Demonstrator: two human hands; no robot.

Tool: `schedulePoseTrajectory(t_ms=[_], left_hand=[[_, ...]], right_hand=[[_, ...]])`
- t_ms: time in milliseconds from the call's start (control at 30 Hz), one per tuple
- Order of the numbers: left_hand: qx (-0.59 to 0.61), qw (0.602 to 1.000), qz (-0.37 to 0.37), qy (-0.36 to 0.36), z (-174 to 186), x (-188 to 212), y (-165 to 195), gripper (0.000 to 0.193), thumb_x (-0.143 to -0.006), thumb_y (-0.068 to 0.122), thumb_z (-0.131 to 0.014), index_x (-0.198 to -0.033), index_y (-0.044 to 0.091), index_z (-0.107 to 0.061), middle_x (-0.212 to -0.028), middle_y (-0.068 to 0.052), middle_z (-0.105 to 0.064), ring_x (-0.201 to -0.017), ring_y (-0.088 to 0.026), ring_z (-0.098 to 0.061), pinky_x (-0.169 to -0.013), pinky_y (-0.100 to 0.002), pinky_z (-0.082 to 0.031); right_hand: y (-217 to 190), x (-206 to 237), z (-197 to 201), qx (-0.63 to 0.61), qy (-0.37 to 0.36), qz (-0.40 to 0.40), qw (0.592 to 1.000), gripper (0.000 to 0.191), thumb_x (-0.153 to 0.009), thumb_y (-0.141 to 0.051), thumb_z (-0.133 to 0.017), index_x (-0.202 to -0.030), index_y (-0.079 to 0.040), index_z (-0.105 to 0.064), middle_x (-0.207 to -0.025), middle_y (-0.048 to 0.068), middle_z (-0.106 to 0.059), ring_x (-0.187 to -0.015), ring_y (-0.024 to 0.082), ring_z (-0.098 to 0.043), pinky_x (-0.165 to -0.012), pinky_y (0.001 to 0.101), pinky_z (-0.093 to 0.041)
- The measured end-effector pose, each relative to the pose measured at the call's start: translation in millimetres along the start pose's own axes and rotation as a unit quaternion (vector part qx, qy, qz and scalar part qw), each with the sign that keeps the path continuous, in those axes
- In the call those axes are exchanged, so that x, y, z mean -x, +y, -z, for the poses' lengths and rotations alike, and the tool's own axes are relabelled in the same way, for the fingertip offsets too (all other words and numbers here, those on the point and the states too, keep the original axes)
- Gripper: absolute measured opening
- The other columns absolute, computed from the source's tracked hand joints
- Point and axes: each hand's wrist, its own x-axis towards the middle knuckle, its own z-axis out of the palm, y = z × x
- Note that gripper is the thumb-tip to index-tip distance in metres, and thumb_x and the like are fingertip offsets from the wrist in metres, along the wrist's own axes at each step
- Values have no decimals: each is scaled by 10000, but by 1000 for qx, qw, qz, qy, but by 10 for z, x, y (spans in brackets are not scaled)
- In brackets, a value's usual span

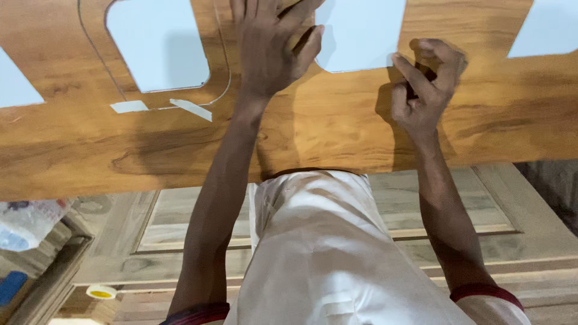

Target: The person picks up white paper cutouts and a grey abrasive sheet from a stack, carries them to a wooden board with recessed cutouts, and places the paper pieces one at a time into the recesses, pressing and aligning each piece by hand to fit the cutout shapes.

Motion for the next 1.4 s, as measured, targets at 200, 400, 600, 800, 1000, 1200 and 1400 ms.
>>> schedulePoseTrajectory(t_ms=[200,400,600,800,1000,1200,1400], left_hand=[[-31,999,-12,8,116,-115,163,352,-910,259,-846,-1246,195,-761,-1141,-32,-581,-1121,-256,-516,-1036,-474,-370],[-27,1000,3,-1,118,-138,203,320,-848,260,-855,-1149,164,-800,-1132,-71,-556,-1077,-269,-496,-905,-450,-365],[-24,1000,6,-2,86,-140,169,320,-824,288,-859,-1121,183,-804,-1142,-49,-562,-1072,-248,-496,-874,-428,-352],[-22,1000,-4,5,64,-110,130,322,-836,301,-857,-1130,177,-808,-1143,-56,-560,-1063,-247,-487,-855,-428,-338],[-31,1000,1,0,50,-103,135,311,-850,307,-858,-1125,171,-810,-1099,-51,-557,-1058,-248,-484,-855,-432,-340],[-20,1000,14,-1,90,-99,194,318,-853,260,-857,-1149,155,-808,-1118,-60,-556,-1086,-251,-490,-888,-443,-345],[-12,1000,2,15,107,-125,253,322,-840,239,-862,-1150,169,-806,-1175,-22,-566,-1098,-220,-496,-941,-434,-344]], right_hand=[[-98,-72,116,28,6,42,999,438,-746,-10,-655,-1134,-88,-842,-1287,131,-634,-1238,300,-558,-1042,468,-368],[-136,-96,140,27,-1,27,999,441,-755,1,-666,-1143,-136,-825,-1289,90,-642,-1212,267,-573,-1039,457,-350],[-130,-94,124,33,-8,28,999,474,-750,24,-650,-1137,-173,-840,-1283,63,-648,-1193,256,-532,-1045,454,-334],[-150,-81,135,30,-12,21,999,474,-748,18,-650,-1138,-175,-836,-1282,64,-646,-1201,263,-517,-1048,458,-325],[-124,-70,117,36,-15,20,999,487,-758,22,-640,-1148,-193,-838,-1295,56,-639,-1212,255,-513,-1059,462,-322],[-126,-80,114,28,-1,21,999,459,-746,18,-651,-1115,-182,-837,-1286,54,-646,-1182,258,-515,-1026,449,-324],[-195,-94,166,40,3,20,999,408,-769,10,-659,-1095,-155,-839,-1301,48,-651,-1177,261,-510,-1016,439,-321]])
